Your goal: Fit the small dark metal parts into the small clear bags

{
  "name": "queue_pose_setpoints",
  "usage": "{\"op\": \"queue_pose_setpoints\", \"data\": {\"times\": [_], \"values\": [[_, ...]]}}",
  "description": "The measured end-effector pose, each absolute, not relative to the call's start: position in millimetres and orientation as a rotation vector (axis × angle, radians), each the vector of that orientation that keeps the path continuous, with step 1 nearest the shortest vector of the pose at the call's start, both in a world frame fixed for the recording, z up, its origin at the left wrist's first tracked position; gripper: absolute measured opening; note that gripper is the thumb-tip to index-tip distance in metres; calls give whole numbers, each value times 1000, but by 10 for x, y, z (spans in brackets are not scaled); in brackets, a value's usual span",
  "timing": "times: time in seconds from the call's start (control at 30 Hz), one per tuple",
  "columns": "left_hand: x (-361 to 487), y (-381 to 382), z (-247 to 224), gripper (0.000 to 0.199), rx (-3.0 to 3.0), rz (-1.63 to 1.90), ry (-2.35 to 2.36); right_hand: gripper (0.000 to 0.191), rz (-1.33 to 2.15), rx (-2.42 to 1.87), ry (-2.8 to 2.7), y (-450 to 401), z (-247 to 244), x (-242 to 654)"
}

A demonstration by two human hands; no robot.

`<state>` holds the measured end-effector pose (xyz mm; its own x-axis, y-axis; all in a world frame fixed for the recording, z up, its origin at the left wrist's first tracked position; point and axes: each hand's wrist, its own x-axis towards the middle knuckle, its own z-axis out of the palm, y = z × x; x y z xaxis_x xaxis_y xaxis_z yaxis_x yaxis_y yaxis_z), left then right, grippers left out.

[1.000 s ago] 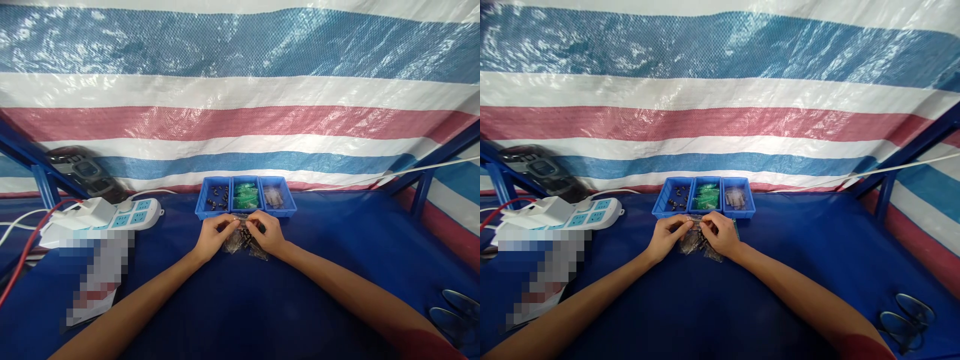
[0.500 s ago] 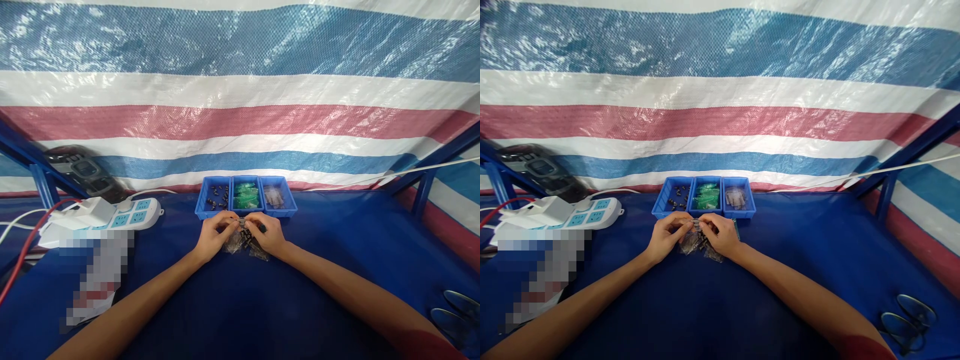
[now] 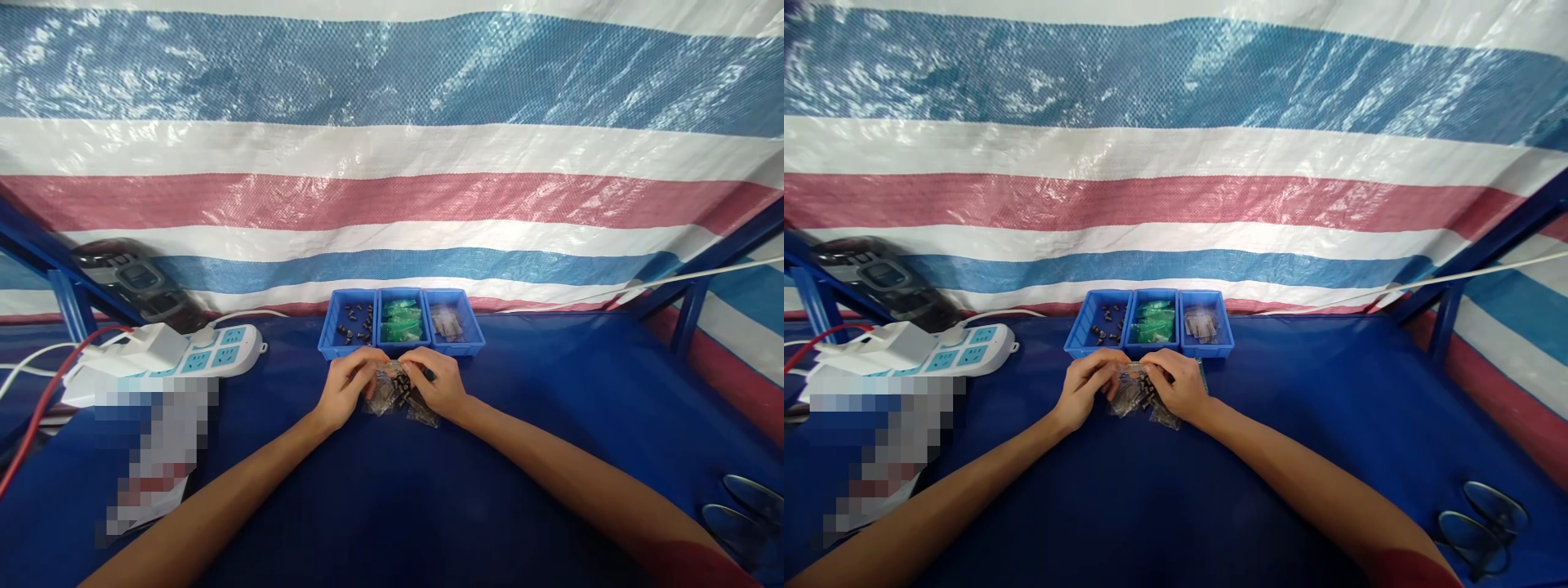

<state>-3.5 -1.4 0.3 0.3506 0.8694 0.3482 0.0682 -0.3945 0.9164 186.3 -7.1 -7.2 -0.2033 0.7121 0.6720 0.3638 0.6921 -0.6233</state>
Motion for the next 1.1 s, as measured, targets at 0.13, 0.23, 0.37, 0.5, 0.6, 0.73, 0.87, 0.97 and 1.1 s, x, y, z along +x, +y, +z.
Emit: {"op": "queue_pose_setpoints", "data": {"times": [0.13,0.23,0.37,0.5,0.6,0.73,0.87,0.97,1.1], "values": [[-27,-18,9,24,1744,1137,869,19,388,-820,-1822,-69,-84,1863],[6,-29,24,15,1732,1144,909,18,387,-791,-1818,-69,-90,1863],[25,-38,24,12,1740,1147,952,19,395,-793,-1819,-78,-80,1866],[22,-42,20,12,1776,1165,979,19,419,-835,-1824,-87,-82,1872],[28,-45,22,14,1797,1185,1000,19,433,-853,-1813,-82,-97,1869],[37,-51,24,17,1816,1206,1047,20,456,-875,-1815,-72,-102,1858],[31,-50,23,21,1836,1199,1077,19,451,-892,-1818,-73,-87,1851],[28,-44,29,23,1822,1152,1092,19,438,-893,-1818,-79,-82,1851],[35,-40,39,24,1798,1097,1101,18,422,-886,-1819,-81,-85,1856]]}}
